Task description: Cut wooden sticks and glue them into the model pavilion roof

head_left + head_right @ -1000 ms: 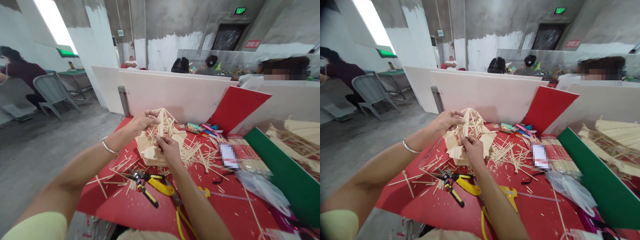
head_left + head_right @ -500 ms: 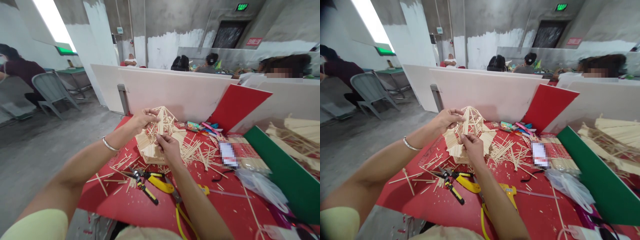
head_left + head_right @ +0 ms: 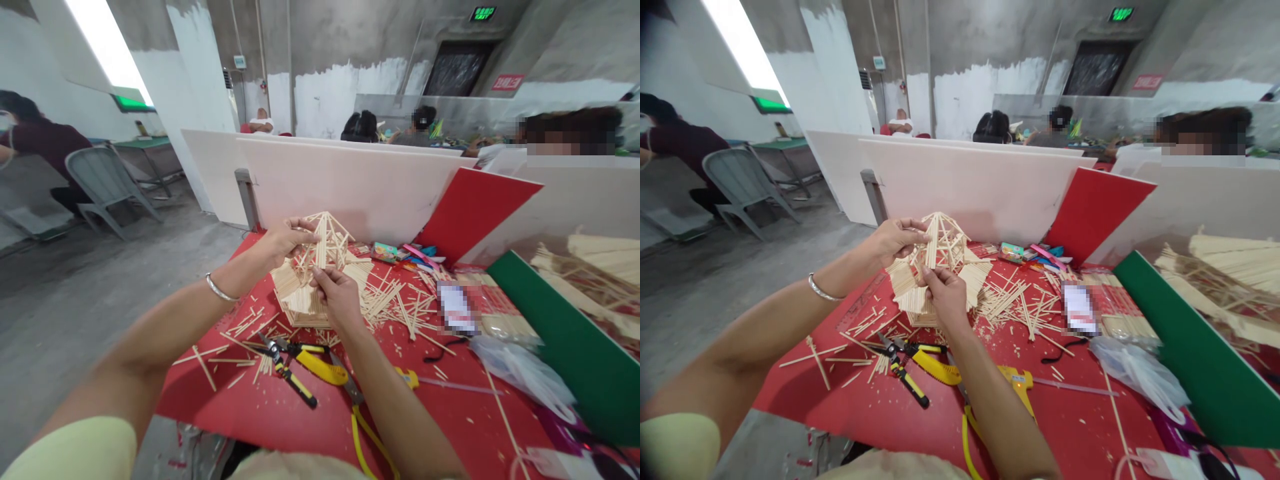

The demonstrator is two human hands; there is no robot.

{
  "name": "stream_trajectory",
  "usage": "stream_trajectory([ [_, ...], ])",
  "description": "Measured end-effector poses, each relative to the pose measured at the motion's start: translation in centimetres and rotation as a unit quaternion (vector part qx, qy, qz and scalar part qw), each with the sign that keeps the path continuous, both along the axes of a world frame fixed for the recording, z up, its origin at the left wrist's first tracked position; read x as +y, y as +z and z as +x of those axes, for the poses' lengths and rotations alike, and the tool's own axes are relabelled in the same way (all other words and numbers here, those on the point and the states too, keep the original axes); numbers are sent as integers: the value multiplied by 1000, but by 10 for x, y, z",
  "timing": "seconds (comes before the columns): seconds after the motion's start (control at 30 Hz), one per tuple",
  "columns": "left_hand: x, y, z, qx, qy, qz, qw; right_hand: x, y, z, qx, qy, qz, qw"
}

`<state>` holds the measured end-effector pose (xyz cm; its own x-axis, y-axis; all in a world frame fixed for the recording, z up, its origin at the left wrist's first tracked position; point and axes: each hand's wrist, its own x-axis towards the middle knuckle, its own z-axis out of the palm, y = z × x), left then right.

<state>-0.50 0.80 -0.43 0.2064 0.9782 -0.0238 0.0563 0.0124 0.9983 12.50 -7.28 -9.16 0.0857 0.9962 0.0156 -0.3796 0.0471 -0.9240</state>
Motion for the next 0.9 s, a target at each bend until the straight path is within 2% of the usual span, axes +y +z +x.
stream_trajectory([
  [0.57, 4, -6, -2, -9, -18, 0, 1000, 0, -2, 1, 7, 14, 5, 1000],
  [0.9, 11, -19, -3, -28, -21, 26, 999, 2, -7, 4, 3, 10, 2, 1000],
])
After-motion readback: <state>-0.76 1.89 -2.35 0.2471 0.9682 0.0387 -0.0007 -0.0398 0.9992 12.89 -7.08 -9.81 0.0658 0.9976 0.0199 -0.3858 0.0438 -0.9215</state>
